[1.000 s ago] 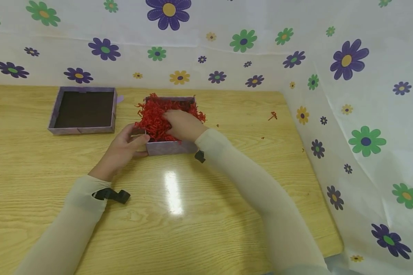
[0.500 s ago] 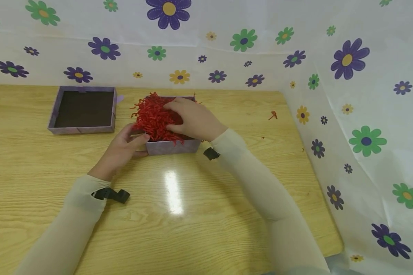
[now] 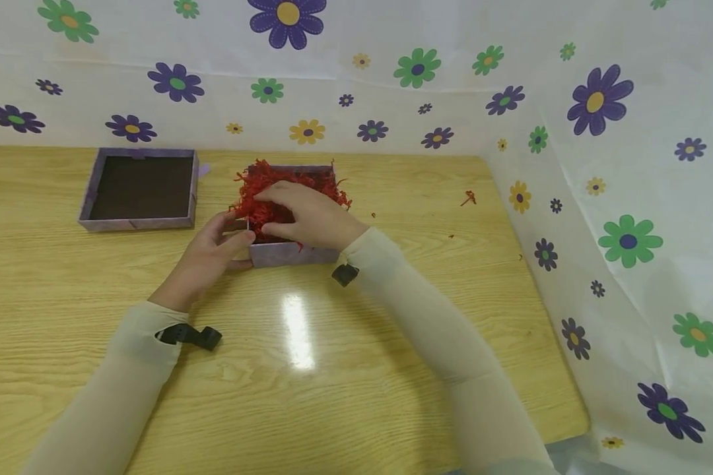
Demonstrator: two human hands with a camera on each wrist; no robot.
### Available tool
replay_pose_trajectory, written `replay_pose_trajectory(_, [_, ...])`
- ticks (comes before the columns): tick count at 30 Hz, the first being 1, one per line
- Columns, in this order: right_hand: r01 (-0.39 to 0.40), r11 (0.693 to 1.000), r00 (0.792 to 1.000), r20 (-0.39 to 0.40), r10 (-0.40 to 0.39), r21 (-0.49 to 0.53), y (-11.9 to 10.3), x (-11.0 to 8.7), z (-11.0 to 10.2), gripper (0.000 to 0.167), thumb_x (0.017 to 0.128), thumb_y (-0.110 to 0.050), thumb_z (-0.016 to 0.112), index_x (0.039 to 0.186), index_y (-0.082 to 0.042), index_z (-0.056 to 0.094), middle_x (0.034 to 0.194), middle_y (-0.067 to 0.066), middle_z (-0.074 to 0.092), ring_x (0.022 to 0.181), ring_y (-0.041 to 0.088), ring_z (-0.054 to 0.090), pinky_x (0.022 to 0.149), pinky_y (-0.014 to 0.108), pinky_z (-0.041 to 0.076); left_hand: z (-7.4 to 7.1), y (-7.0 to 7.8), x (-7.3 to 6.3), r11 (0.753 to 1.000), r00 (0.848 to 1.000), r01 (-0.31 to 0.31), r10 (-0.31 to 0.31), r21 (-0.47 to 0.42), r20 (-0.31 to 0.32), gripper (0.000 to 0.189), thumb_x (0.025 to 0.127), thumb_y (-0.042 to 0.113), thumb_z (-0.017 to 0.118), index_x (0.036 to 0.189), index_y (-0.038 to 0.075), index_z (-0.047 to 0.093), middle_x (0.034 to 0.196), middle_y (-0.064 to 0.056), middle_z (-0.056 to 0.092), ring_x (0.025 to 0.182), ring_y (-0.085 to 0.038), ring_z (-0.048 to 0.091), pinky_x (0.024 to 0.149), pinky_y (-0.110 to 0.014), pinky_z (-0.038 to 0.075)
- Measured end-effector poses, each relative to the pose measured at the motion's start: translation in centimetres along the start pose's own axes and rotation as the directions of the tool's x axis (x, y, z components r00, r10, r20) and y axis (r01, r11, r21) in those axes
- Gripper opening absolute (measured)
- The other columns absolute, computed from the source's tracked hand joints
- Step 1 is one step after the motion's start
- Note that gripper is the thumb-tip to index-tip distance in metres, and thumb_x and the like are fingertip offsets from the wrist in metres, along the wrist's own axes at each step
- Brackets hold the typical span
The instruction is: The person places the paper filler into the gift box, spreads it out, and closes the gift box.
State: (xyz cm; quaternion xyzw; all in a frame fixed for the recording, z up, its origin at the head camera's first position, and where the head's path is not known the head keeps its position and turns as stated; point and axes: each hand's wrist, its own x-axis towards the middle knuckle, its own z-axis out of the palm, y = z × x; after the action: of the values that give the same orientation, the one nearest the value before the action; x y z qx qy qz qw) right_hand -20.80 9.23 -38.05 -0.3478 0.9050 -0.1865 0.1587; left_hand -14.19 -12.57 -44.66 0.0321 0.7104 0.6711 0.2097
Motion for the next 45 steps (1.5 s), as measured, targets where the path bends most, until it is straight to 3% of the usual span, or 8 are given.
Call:
replay_pose_trajectory(6, [-0.193,0.976,0.975,0.095,0.202,-0.1,0.7,1.0,1.0,0.062,0.105,-0.045,0.059,0.158,-0.017,0.044,0.162,0.004,0.043,0.148,0.019,0.04,0.121,0.035,0.036,0.2,0.0,0.1,1.0,1.0,-0.009,0.009,-0.011,-0.004,0.071,0.107,0.038,0.057,0.165,0.014,0.023,0.16,-0.017,0.03,0.141,-0.035,0.041,0.095,-0.039,0.059])
replay_pose_trajectory(12, [-0.203,0.973,0.961,0.168,0.219,-0.107,1.0,2.1,1.7,0.064,0.106,-0.045,0.057,0.16,-0.015,0.039,0.165,0.006,0.038,0.152,0.022,0.034,0.125,0.037,0.029,0.3,-0.1,0.1,1.0,1.0,-0.012,0.012,-0.017,-0.007,0.071,0.107,0.037,0.057,0.165,0.015,0.023,0.16,-0.017,0.031,0.142,-0.034,0.04,0.092,-0.035,0.06])
replay_pose_trajectory(18, [-0.199,0.969,0.961,0.164,0.222,-0.144,0.9,2.3,1.6,0.065,0.107,-0.045,0.055,0.162,-0.016,0.036,0.165,0.006,0.036,0.151,0.022,0.035,0.123,0.038,0.032,0.3,-0.1,0.0,1.0,1.0,-0.016,0.016,-0.023,-0.006,0.071,0.107,0.037,0.056,0.165,0.014,0.021,0.161,-0.018,0.03,0.144,-0.036,0.038,0.091,-0.034,0.06])
replay_pose_trajectory(24, [-0.172,0.962,0.983,0.032,0.183,-0.211,-0.3,0.7,0.6,0.069,0.105,-0.05,0.057,0.163,-0.019,0.034,0.163,0.003,0.038,0.148,0.02,0.04,0.117,0.039,0.042,0.3,0.0,-0.1,1.0,1.0,-0.016,0.016,-0.022,0.002,0.072,0.108,0.037,0.056,0.166,0.014,0.02,0.162,-0.018,0.029,0.146,-0.038,0.036,0.092,-0.033,0.06])
replay_pose_trajectory(28, [-0.18,0.956,0.979,-0.141,0.15,-0.232,-0.9,-0.9,0.0,0.076,0.101,-0.053,0.062,0.162,-0.019,0.035,0.164,0.004,0.037,0.15,0.025,0.035,0.125,0.041,0.029,0.3,0.1,-0.1,1.0,1.0,-0.013,0.013,-0.01,-0.002,0.074,0.107,0.039,0.056,0.166,0.015,0.019,0.162,-0.018,0.028,0.146,-0.038,0.036,0.094,-0.036,0.059])
replay_pose_trajectory(32, [-0.266,0.945,0.952,-0.204,0.227,-0.192,-1.0,-1.9,-0.1,0.084,0.097,-0.058,0.065,0.163,-0.017,0.033,0.167,0.008,0.03,0.154,0.029,0.027,0.128,0.044,0.019,0.1,0.0,-0.2,1.0,1.0,-0.009,0.009,0.001,-0.007,0.075,0.107,0.041,0.057,0.166,0.014,0.019,0.162,-0.018,0.028,0.145,-0.038,0.037,0.096,-0.04,0.059])
replay_pose_trajectory(39, [-0.334,0.937,0.933,-0.175,0.314,-0.101,-0.5,-1.3,0.3,0.088,0.094,-0.061,0.068,0.162,-0.015,0.035,0.166,0.01,0.031,0.153,0.028,0.029,0.127,0.047,0.023,-0.1,-0.1,-0.1,1.0,1.0,-0.003,0.003,0.012,-0.007,0.077,0.106,0.043,0.057,0.166,0.015,0.018,0.162,-0.018,0.028,0.145,-0.038,0.038,0.097,-0.042,0.058])
replay_pose_trajectory(45, [-0.364,0.927,0.93,-0.024,0.368,0.092,-0.3,-0.6,1.2,0.092,0.095,-0.06,0.067,0.164,-0.013,0.029,0.166,0.013,0.027,0.151,0.03,0.032,0.12,0.046,0.038,0.1,-0.1,0.1,1.0,1.0,0.001,-0.001,-0.006,-0.004,0.075,0.107,0.04,0.057,0.166,0.015,0.018,0.162,-0.02,0.028,0.144,-0.038,0.038,0.1,-0.047,0.056])
